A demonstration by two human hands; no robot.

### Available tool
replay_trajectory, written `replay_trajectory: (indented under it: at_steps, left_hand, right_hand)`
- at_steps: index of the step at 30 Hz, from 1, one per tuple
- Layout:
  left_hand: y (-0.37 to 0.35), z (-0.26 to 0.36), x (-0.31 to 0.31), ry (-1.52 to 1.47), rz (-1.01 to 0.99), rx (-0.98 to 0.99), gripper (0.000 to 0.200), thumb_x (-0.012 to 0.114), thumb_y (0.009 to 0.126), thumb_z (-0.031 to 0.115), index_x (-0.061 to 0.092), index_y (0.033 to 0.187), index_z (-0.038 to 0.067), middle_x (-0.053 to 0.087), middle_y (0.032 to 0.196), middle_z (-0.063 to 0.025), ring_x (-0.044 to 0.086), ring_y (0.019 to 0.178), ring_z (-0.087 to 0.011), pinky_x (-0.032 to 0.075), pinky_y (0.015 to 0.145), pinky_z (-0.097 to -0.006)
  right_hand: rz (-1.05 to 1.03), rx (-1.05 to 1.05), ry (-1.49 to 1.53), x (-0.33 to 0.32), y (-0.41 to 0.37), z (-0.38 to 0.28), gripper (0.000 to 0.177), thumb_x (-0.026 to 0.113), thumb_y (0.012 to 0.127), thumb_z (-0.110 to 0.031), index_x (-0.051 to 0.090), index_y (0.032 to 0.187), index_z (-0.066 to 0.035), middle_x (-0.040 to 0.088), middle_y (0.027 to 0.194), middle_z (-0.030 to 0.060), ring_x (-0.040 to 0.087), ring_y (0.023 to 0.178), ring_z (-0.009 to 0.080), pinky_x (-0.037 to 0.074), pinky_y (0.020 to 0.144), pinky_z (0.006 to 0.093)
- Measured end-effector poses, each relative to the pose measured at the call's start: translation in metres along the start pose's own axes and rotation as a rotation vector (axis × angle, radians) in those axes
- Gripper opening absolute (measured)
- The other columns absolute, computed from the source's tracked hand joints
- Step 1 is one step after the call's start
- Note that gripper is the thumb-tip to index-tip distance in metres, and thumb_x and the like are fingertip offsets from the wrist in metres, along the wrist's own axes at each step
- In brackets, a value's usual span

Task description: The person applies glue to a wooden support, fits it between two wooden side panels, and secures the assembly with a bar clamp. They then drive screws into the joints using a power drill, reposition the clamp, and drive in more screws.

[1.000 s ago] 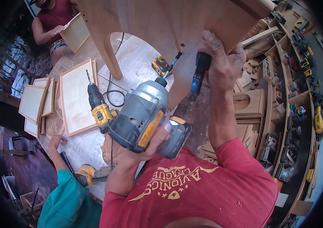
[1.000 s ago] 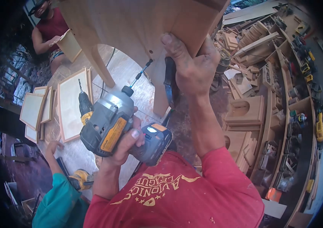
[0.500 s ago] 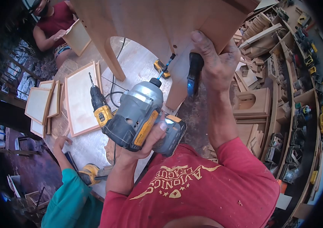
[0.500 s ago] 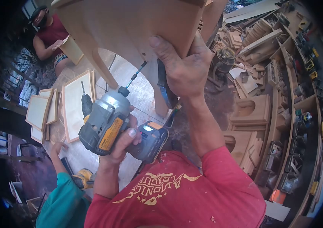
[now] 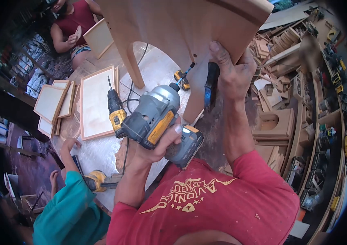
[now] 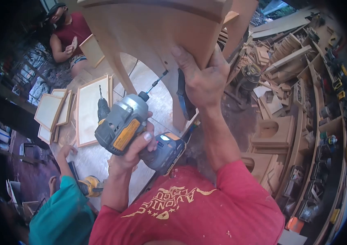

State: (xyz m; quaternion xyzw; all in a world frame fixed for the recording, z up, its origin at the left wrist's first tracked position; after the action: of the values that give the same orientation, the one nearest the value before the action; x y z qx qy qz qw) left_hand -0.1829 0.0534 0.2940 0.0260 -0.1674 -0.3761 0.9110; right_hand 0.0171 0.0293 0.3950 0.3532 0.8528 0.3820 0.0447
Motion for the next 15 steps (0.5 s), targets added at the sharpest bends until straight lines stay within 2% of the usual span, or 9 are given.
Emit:
replay_trajectory:
  at_steps: [5,10,12,13,14,15]
  left_hand:
    - [0.001,-0.001,-0.001,-0.094,-0.029,-0.014,0.053,0.066,0.083,0.009,0.045,0.130,-0.006,0.059,0.095,-0.0116,0.057,0.062,-0.0153,0.051,0.061,-0.0315]
    - [-0.014,-0.005,-0.009,-0.182,-0.004,0.002,0.056,0.067,0.082,0.008,0.044,0.131,-0.006,0.058,0.098,-0.0123,0.057,0.064,-0.0151,0.050,0.062,-0.0296]
    - [-0.034,-0.008,-0.017,-0.161,0.029,0.014,0.057,0.068,0.081,0.009,0.044,0.130,-0.006,0.058,0.096,-0.0125,0.057,0.064,-0.0154,0.050,0.062,-0.0290]
    - [-0.049,0.001,-0.018,-0.039,0.075,0.061,0.048,0.068,0.080,0.011,0.052,0.123,-0.004,0.060,0.094,-0.0108,0.060,0.067,-0.0152,0.050,0.064,-0.0305]
    - [-0.062,0.007,-0.021,0.241,0.089,0.217,0.045,0.069,0.080,0.012,0.054,0.120,-0.003,0.061,0.095,-0.0100,0.061,0.068,-0.0153,0.051,0.065,-0.0314]
    - [-0.079,0.007,-0.022,0.528,0.103,0.344,0.042,0.069,0.080,0.014,0.057,0.117,-0.001,0.063,0.095,-0.0091,0.061,0.069,-0.0155,0.051,0.067,-0.0322]
  right_hand:
    - [-0.019,-0.034,0.007,-0.003,0.000,0.003,0.027,0.076,0.086,-0.011,0.063,0.104,0.005,0.069,0.094,0.0070,0.063,0.083,0.0108,0.050,0.076,0.0248]
    - [-0.042,-0.079,-0.028,-0.003,0.002,-0.002,0.029,0.077,0.086,-0.013,0.063,0.105,0.003,0.069,0.095,0.0063,0.063,0.084,0.0125,0.050,0.076,0.0267]
    - [0.011,-0.091,-0.057,-0.008,0.002,0.001,0.028,0.078,0.084,-0.014,0.065,0.103,0.001,0.068,0.094,0.0049,0.062,0.080,0.0116,0.050,0.073,0.0248]
    - [0.021,-0.090,-0.068,-0.009,0.004,0.006,0.027,0.079,0.083,-0.014,0.066,0.102,0.000,0.067,0.093,0.0042,0.061,0.079,0.0112,0.050,0.071,0.0239]
    - [0.021,-0.145,0.031,-0.007,0.006,0.010,0.030,0.081,0.082,-0.017,0.067,0.102,0.001,0.068,0.094,0.0055,0.061,0.079,0.0125,0.049,0.071,0.0270]
    - [0.066,-0.071,-0.198,-0.011,0.004,0.009,0.034,0.082,0.080,-0.018,0.068,0.103,0.003,0.069,0.097,0.0076,0.062,0.081,0.0148,0.050,0.074,0.0293]
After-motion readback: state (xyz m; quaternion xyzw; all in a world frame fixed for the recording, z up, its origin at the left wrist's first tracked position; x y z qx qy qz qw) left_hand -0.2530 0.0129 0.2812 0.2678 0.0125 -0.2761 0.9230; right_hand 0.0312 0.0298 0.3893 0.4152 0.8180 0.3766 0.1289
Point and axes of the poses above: each hand's wrist, its own y-axis towards the middle knuckle, its own x-axis out of the palm, z = x × y, the point moved 7 cm from there along y, towards the middle knuckle
